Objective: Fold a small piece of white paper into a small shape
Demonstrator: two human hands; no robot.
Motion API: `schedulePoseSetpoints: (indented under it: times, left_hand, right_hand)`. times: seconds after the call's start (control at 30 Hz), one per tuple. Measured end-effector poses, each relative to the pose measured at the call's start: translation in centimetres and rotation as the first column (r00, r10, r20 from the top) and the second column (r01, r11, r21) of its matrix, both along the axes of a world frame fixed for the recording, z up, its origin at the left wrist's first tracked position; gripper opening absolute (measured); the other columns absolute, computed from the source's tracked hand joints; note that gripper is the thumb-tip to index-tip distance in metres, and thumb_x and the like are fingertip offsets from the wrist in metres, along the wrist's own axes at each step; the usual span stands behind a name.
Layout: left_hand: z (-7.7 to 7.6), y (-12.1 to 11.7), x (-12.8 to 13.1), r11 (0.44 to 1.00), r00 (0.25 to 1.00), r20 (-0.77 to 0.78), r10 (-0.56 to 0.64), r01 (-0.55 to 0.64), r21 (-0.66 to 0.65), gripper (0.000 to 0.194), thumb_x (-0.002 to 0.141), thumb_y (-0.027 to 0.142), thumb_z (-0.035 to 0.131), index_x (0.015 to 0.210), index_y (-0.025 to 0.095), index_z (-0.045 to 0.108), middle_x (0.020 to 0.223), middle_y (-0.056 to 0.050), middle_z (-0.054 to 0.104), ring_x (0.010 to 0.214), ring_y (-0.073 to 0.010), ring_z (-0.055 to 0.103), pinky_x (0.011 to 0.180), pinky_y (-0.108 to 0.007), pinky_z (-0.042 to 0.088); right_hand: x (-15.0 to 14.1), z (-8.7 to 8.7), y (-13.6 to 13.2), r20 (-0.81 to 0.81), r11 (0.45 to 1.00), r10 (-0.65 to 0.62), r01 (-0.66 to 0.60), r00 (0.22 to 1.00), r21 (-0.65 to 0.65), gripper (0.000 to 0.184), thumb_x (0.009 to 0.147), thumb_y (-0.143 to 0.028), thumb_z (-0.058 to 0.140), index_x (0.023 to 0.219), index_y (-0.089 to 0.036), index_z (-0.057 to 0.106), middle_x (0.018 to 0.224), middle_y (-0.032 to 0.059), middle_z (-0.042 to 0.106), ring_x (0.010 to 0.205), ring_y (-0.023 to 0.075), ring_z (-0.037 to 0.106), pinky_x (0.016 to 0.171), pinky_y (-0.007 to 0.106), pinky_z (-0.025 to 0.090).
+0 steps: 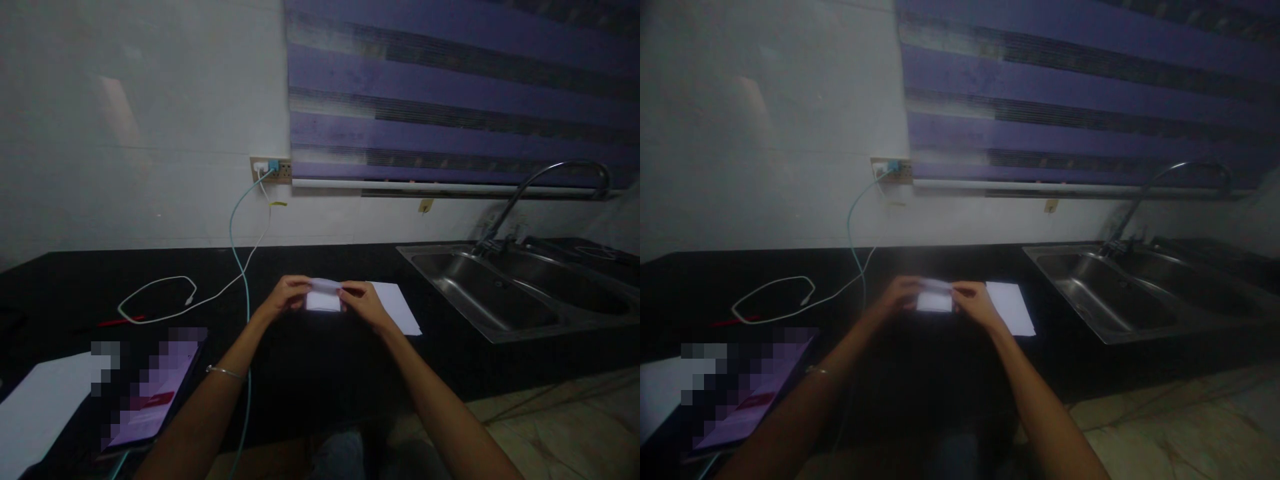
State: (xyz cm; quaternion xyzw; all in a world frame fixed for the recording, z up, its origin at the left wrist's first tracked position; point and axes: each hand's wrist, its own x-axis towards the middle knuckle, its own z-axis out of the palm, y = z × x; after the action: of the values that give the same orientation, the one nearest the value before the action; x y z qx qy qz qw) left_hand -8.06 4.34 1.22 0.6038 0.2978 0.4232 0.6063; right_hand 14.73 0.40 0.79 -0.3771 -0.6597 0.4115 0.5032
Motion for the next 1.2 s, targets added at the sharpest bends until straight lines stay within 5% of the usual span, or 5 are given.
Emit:
schedulePoseSetpoints:
  times: [0.33, 0.53, 0.7, 0.93, 1.2]
  left_hand:
    - [0.2, 0.1, -0.2, 0.997, 0.997, -0.019, -0.077, 0.076, -0.017, 0.031, 0.066, 0.024, 0.069, 0.089, 0.004, 0.074, 0.05, -0.006, 0.063, 0.038, -0.01, 0.051, 0.037, -0.018, 0.023]
    - [0.0, 0.1, 0.0, 0.973, 0.974, 0.005, -0.229, 0.229, -0.04, 0.05, 0.085, 0.044, 0.052, 0.123, 0.013, 0.057, 0.065, -0.004, 0.067, 0.041, -0.0098, 0.056, 0.035, -0.017, 0.022]
    - [0.2, -0.6, 0.8, 0.953, 0.916, -0.284, -0.283, 0.302, 0.022, 0.043, 0.089, 0.048, 0.051, 0.092, 0.008, 0.064, 0.061, -0.006, 0.066, 0.039, -0.007, 0.054, 0.036, -0.016, 0.026]
    - [0.3, -0.9, 0.7, 0.961, 0.93, -0.294, -0.219, 0.259, 0.103, 0.047, 0.089, 0.052, 0.048, 0.084, 0.008, 0.062, 0.057, -0.003, 0.063, 0.038, -0.006, 0.049, 0.038, -0.017, 0.031]
    - [0.3, -1.0, 0.7, 0.957, 0.931, -0.244, -0.273, 0.288, 0.029, 0.05, 0.089, 0.056, 0.046, 0.083, 0.008, 0.06, 0.057, -0.003, 0.063, 0.038, -0.0056, 0.049, 0.036, -0.016, 0.027]
  right_hand:
    - [0.2, 0.4, -0.2, -0.009, 0.998, 0.011, -0.01, 1.0, 0.061, 0.021, 0.08, -0.023, 0.062, 0.097, -0.019, 0.075, 0.08, 0.0039, 0.067, 0.064, 0.0134, 0.056, 0.059, 0.026, 0.042]
    - [0.2, 0.6, -0.3, 0.017, 0.991, 0.002, -0.004, 1.0, 0.135, 0.021, 0.082, -0.019, 0.059, 0.094, -0.019, 0.076, 0.087, 0.0055, 0.068, 0.076, 0.016, 0.059, 0.065, 0.027, 0.041]
    - [0.1, 0.7, -0.2, 0.039, 0.99, -0.01, 0.005, 0.999, 0.14, 0.02, 0.082, -0.021, 0.057, 0.09, -0.018, 0.076, 0.09, 0.0069, 0.068, 0.079, 0.0172, 0.06, 0.066, 0.027, 0.043]
    - [-0.3, 0.5, -0.3, -0.097, 0.992, -0.005, -0.007, 0.995, -0.123, 0.034, 0.086, -0.04, 0.056, 0.114, -0.022, 0.061, 0.075, 0.0001, 0.059, 0.056, 0.0114, 0.053, 0.051, 0.024, 0.044]
    - [-0.3, 0.1, -0.6, 0.16, 0.981, 0.151, -0.128, 0.976, -0.147, 0.042, 0.085, -0.052, 0.056, 0.068, -0.013, 0.063, 0.06, 0.0022, 0.059, 0.051, 0.0099, 0.051, 0.05, 0.022, 0.039]
